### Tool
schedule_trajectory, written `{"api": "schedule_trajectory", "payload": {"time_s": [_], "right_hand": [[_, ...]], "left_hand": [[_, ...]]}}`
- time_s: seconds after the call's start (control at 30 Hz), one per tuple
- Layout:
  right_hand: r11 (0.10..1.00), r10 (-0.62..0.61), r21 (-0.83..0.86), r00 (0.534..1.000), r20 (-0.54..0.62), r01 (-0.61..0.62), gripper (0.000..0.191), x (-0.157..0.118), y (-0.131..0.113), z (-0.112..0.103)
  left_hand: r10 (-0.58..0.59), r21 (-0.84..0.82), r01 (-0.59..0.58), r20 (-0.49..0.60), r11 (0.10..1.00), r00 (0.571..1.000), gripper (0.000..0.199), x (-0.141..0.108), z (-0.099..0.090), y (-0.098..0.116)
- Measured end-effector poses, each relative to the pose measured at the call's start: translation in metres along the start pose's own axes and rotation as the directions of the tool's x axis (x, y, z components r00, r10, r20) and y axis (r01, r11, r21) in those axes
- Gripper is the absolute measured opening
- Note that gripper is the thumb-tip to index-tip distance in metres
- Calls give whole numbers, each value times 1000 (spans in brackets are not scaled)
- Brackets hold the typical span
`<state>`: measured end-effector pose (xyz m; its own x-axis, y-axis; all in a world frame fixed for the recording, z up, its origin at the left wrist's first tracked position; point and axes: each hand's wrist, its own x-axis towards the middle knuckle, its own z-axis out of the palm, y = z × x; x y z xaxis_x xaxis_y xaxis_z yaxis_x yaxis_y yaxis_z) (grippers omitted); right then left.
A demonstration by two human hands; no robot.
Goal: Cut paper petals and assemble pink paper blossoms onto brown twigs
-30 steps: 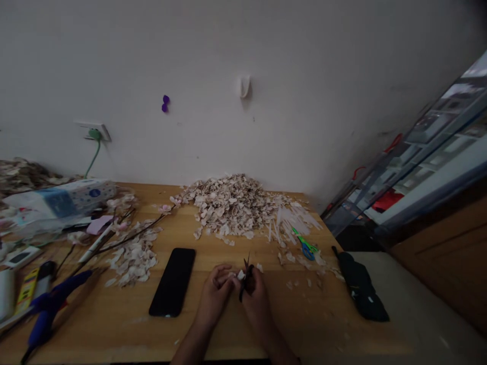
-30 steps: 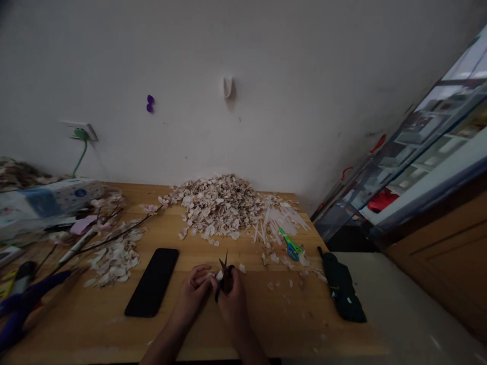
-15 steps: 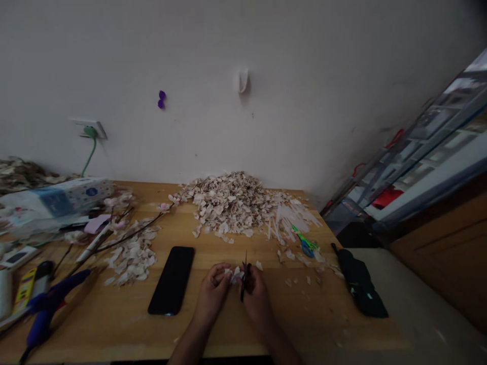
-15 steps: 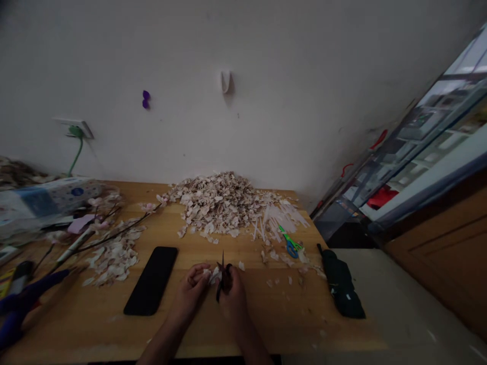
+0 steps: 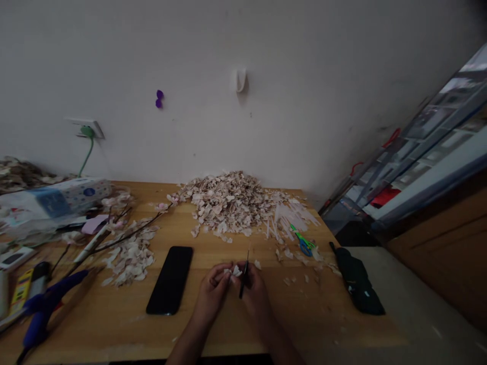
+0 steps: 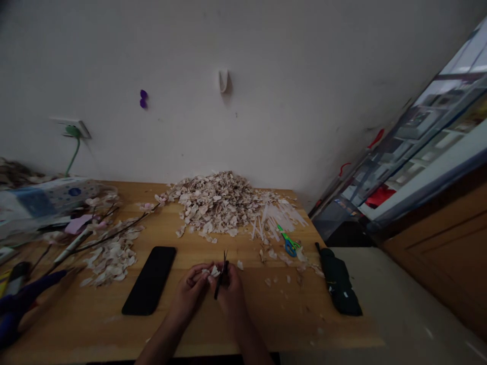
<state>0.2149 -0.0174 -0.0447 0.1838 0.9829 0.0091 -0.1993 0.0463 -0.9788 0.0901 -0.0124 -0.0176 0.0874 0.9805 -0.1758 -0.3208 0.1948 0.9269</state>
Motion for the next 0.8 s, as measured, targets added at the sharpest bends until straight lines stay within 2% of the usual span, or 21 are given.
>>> {"api": "schedule_trajectory", "payload": {"time_s": [0.3,0.5,0.8], "right_hand": [[999,-45,-2,999,-13,45,26,-1,-2,-6],[998,-50,-33,998,-26,49,27,-4,-3,-6],[995,-53,-93,991,-124,42,35,-6,6,-9]], "left_hand": [[-12,27,11,21,1000,1000,37,-1,2,2],[5,70,-3,-27,998,1000,35,-1,5,7],[49,195,-35,-67,980,997,23,-3,6,5]]}}
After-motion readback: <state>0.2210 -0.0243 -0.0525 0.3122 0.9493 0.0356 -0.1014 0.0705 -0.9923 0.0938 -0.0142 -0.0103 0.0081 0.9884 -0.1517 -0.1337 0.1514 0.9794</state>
